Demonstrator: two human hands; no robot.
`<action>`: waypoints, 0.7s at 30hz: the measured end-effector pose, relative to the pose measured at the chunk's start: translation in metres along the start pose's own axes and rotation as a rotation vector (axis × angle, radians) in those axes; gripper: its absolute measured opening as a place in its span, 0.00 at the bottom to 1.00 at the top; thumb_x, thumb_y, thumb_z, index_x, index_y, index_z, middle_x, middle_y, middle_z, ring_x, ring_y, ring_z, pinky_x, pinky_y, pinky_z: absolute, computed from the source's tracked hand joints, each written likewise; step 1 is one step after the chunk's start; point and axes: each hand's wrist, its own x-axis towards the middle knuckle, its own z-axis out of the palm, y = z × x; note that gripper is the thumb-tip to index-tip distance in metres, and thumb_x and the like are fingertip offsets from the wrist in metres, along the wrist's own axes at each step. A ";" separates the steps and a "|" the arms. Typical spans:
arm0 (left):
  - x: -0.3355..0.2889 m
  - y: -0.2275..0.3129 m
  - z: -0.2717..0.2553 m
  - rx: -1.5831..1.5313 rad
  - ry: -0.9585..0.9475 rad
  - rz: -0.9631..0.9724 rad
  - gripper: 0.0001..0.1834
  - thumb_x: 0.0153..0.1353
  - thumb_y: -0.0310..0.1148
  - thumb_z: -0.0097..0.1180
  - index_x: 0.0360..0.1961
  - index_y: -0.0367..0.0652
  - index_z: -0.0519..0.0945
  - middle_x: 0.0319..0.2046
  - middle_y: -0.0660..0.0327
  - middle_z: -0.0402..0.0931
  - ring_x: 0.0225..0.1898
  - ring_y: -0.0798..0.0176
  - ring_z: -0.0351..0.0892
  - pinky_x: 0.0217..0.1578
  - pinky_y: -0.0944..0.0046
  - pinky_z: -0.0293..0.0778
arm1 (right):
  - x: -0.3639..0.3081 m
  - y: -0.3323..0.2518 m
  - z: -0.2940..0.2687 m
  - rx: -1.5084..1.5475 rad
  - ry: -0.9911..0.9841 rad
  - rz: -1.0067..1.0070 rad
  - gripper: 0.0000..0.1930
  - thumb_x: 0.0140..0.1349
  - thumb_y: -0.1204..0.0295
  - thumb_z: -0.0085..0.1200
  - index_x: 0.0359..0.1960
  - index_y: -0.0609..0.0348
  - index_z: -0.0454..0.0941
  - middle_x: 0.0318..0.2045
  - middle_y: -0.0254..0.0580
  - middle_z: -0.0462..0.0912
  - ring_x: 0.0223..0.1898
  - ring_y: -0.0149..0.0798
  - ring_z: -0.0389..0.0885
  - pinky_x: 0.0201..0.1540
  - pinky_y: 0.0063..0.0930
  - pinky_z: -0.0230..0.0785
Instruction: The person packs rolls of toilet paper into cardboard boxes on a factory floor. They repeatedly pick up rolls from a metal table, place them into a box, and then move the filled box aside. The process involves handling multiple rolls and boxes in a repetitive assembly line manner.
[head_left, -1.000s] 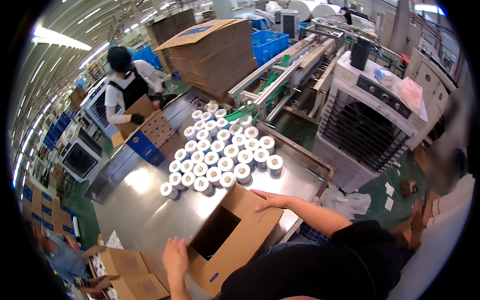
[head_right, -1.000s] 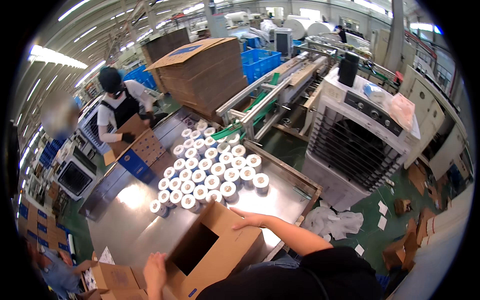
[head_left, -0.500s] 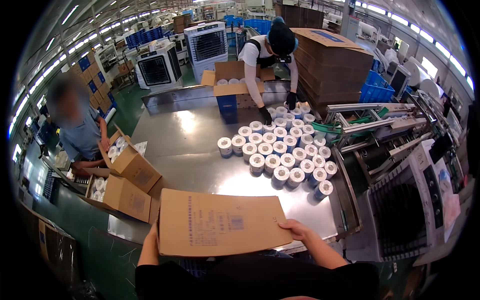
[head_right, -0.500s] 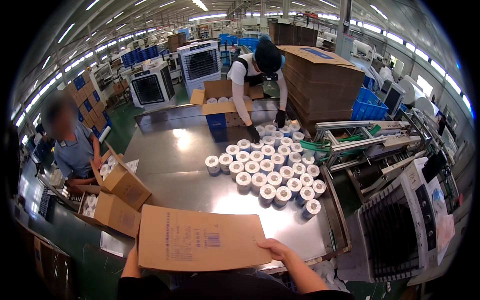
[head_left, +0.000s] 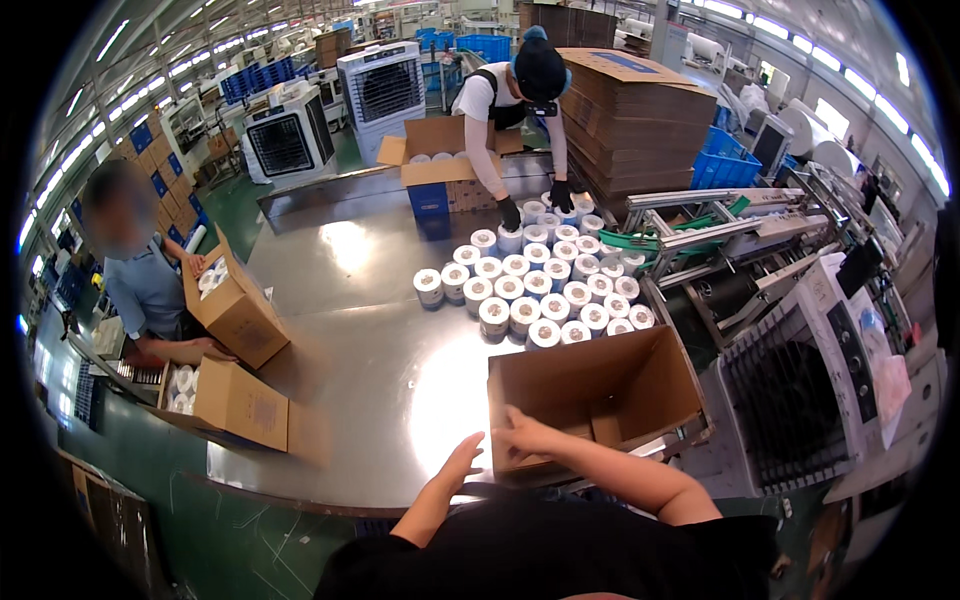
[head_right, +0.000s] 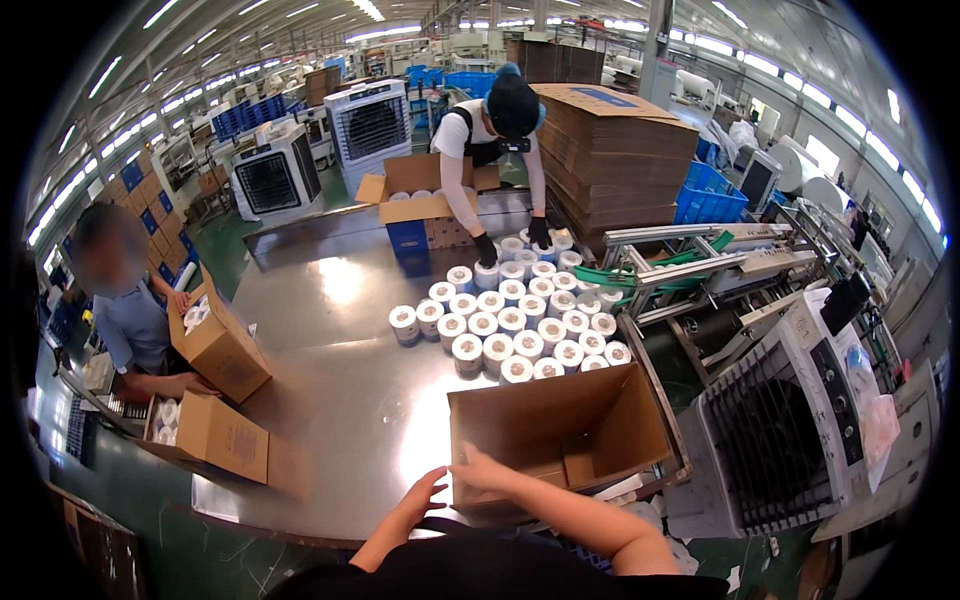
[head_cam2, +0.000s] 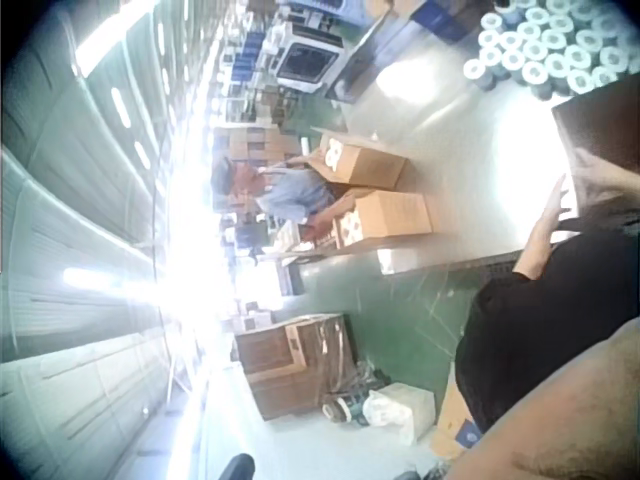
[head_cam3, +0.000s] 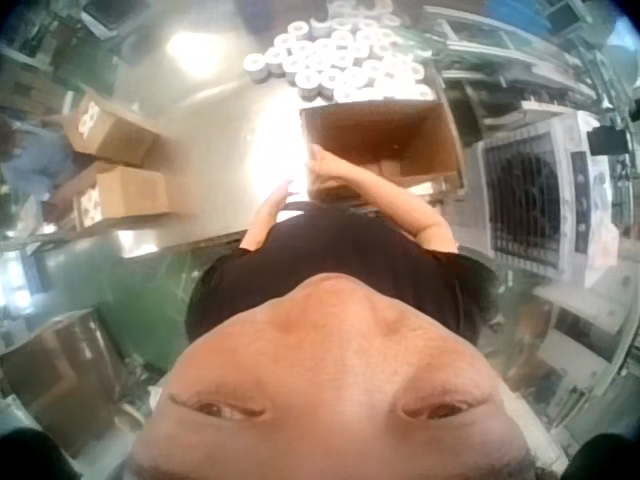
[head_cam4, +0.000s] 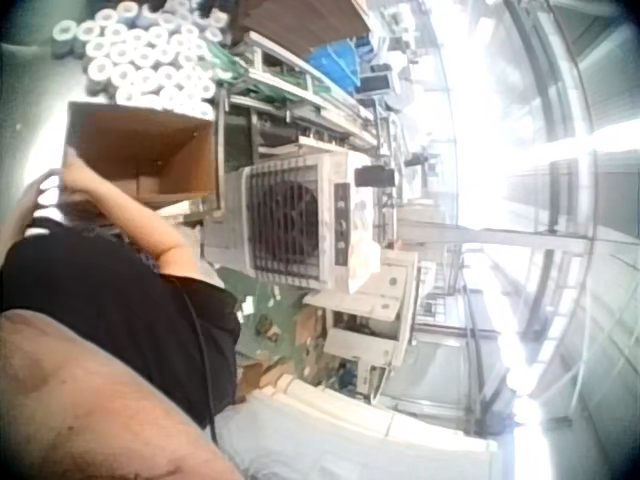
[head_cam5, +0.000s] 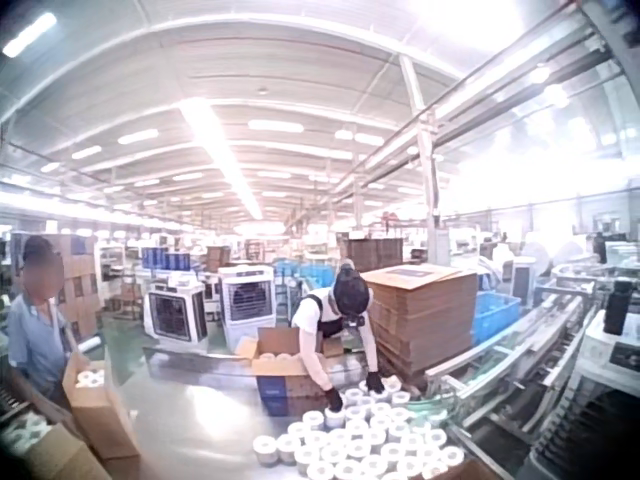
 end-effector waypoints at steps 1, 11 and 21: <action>-0.022 0.028 0.009 -0.009 -0.011 0.038 0.35 0.62 0.55 0.51 0.64 0.43 0.65 0.60 0.55 0.69 0.65 0.54 0.61 0.56 0.46 0.65 | -0.002 -0.001 0.010 0.123 -0.096 -0.028 0.36 0.63 0.61 0.54 0.67 0.62 0.49 0.56 0.52 0.67 0.49 0.44 0.75 0.40 0.35 0.80; -0.006 0.086 -0.035 0.413 0.059 0.271 0.23 0.62 0.40 0.56 0.50 0.32 0.73 0.40 0.54 0.80 0.38 0.59 0.81 0.40 0.61 0.76 | -0.102 0.042 -0.187 -1.051 1.270 -0.323 0.43 0.49 0.69 0.64 0.66 0.59 0.53 0.52 0.60 0.74 0.57 0.60 0.70 0.55 0.43 0.66; 0.030 0.033 -0.064 0.993 0.611 0.462 0.27 0.57 0.41 0.64 0.51 0.33 0.75 0.44 0.55 0.79 0.39 0.64 0.80 0.39 0.64 0.76 | -0.119 0.216 -0.257 -0.231 0.954 0.026 0.20 0.55 0.68 0.63 0.49 0.59 0.78 0.41 0.42 0.80 0.42 0.40 0.78 0.47 0.31 0.72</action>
